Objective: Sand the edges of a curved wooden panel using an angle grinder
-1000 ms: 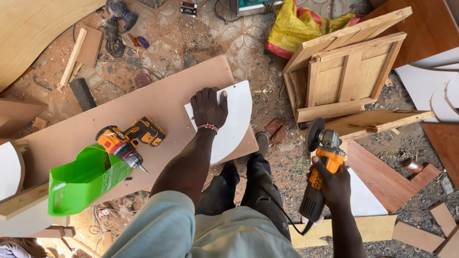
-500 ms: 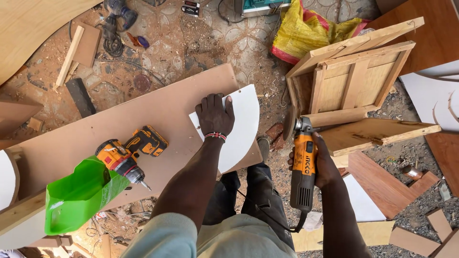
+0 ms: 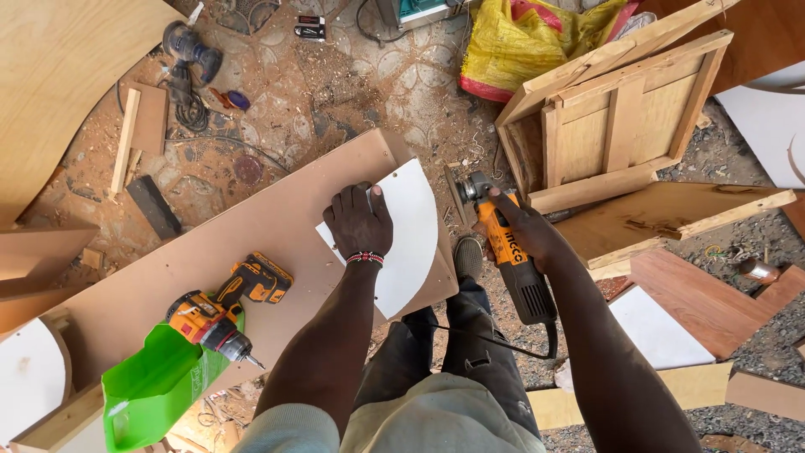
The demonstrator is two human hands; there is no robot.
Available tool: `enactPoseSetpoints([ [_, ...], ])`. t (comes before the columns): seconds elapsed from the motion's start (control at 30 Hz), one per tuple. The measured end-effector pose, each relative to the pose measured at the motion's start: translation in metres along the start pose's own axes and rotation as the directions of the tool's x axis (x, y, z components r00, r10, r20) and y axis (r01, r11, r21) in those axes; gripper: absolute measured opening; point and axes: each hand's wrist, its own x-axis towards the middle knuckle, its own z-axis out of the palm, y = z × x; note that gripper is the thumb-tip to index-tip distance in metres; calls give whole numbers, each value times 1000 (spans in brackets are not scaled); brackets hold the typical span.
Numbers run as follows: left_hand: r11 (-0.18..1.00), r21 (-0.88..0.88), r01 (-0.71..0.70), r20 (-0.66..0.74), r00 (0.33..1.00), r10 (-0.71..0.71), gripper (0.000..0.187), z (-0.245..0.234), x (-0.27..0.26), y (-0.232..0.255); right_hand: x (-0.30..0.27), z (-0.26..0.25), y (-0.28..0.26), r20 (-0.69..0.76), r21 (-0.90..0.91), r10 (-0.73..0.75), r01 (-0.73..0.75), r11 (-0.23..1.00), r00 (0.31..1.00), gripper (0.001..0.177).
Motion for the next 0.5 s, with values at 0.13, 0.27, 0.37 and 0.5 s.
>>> enactPoseSetpoints([
  [0.13,1000,9,5,42,999,-6,34,0,-2,2,-5,1,-17,5,-63,48,-47,997,999,69],
  [0.27,999,-15,33,86,996,-32,34,-1,1,6,42,-29,17,90,-177,-37,53,983,995,73],
  [0.37,999,-5,39,107,994,-38,35,0,-1,5,77,-46,46,177,-273,-92,139,952,980,77],
  [0.5,998,-7,55,152,987,-54,36,-1,-2,6,91,-47,70,133,-207,-87,113,972,987,79],
])
